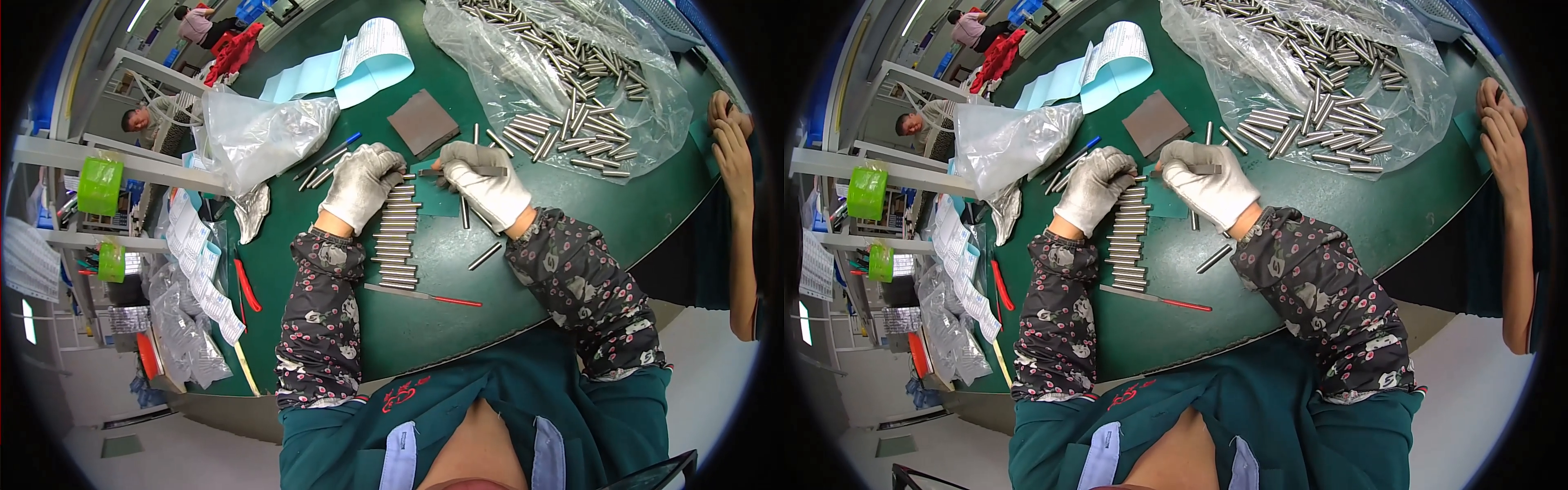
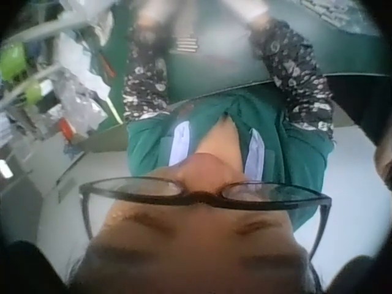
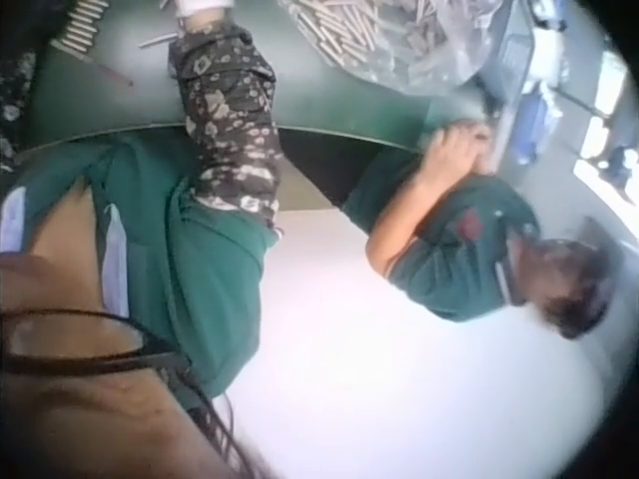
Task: The recorder is inspecting and aligning many small metal rods on a workbench in an industrial setting.
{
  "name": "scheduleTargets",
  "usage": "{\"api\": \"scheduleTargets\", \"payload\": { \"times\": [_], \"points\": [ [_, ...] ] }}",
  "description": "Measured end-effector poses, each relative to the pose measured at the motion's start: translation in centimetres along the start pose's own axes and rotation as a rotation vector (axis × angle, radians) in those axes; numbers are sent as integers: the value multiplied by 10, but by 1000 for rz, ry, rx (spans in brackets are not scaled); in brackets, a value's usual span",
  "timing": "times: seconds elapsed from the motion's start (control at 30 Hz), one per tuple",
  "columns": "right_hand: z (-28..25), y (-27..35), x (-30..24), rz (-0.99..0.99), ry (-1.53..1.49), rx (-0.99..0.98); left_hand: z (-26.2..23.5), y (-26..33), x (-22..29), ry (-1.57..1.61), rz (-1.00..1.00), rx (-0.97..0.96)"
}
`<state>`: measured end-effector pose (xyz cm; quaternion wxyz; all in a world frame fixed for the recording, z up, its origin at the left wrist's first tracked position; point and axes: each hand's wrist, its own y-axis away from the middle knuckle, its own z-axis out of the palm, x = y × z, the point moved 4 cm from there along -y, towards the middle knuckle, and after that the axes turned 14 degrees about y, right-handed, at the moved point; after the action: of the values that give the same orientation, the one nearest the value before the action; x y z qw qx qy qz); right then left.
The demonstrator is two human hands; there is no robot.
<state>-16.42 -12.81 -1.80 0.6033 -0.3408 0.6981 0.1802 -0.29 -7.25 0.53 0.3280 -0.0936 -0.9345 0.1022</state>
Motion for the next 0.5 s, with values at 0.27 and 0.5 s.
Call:
{"api": "scheduleTargets", "payload": {
  "times": [0.27,0.5],
  "points": [
    [2,-1,-1,21,-32,-9,1,0,0,6,3,-1],
    [2,0,1,44,-78,19,1,-1,0,-13,18,12]
  ]
}}
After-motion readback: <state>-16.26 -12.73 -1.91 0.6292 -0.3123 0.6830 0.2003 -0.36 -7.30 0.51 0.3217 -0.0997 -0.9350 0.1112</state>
